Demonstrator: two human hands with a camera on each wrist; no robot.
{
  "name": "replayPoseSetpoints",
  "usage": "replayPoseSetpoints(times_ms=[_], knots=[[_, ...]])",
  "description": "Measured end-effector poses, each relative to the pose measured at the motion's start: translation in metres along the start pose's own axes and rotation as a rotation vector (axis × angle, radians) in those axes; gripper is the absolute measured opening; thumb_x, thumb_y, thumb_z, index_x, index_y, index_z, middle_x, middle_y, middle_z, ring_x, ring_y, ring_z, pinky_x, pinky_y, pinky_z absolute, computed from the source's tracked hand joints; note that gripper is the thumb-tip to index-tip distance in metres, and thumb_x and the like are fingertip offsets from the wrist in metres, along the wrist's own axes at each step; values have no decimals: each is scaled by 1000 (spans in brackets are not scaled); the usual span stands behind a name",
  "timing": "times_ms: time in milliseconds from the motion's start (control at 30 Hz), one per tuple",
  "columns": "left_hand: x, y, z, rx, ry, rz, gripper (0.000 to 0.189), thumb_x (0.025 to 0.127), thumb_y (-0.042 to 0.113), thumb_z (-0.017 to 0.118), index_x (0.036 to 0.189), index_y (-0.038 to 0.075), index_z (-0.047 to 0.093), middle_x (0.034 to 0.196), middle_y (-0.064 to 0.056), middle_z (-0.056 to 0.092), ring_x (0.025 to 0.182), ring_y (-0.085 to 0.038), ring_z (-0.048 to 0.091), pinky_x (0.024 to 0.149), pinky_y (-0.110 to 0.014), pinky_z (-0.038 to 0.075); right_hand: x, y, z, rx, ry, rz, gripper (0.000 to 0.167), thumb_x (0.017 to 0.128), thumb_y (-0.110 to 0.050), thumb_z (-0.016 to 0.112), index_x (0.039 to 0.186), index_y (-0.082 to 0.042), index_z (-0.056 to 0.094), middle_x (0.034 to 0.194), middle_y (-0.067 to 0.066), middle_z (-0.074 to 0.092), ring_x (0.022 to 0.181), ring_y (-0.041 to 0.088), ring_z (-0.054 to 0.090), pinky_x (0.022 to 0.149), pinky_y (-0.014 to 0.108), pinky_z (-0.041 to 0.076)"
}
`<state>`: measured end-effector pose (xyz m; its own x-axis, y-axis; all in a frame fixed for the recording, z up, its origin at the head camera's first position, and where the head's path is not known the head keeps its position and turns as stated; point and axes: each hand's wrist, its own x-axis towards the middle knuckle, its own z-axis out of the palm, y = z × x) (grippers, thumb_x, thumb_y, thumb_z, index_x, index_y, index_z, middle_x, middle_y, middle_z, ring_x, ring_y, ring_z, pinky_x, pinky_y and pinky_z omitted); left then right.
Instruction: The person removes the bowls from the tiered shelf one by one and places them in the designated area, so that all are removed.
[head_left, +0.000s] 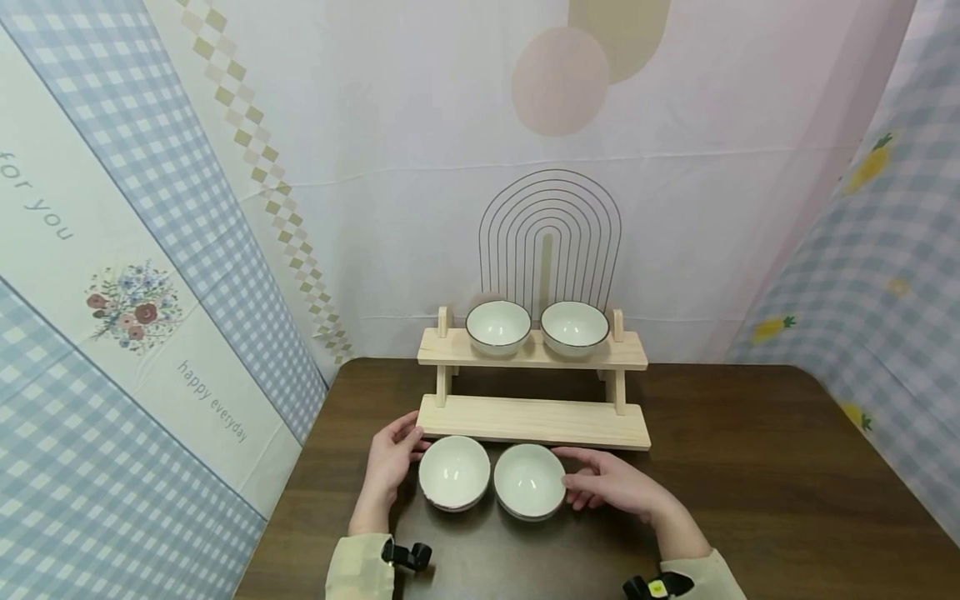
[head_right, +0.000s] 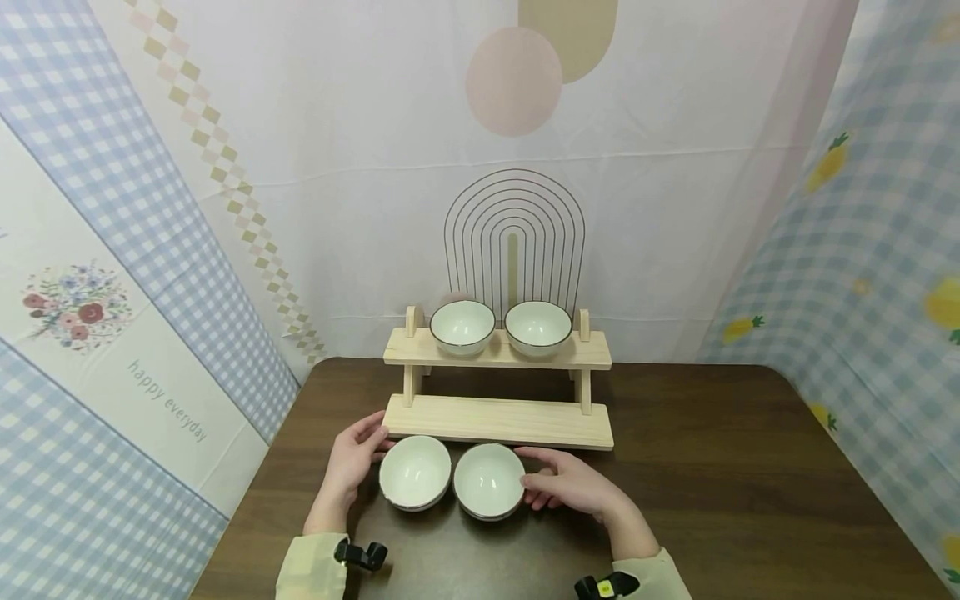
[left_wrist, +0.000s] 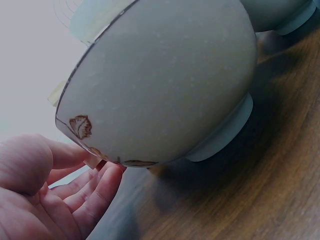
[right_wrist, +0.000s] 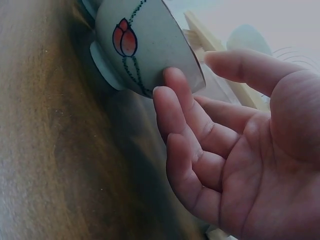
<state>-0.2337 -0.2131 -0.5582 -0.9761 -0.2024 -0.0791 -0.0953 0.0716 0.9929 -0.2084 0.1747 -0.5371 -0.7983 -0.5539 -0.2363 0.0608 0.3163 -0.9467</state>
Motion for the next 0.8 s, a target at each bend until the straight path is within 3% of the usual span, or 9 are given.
replayPoseSetpoints(times_ms=[800], knots=[[2, -1, 1, 5, -15, -6, 40, 109, -1, 57, 147, -13, 54, 124, -36, 66, 92, -35, 73, 67, -25, 59, -1, 1, -8, 44, 22, -15, 56, 110, -26, 61, 156, 2, 49, 95, 10, 75, 88, 28, 74, 78, 43, 58]])
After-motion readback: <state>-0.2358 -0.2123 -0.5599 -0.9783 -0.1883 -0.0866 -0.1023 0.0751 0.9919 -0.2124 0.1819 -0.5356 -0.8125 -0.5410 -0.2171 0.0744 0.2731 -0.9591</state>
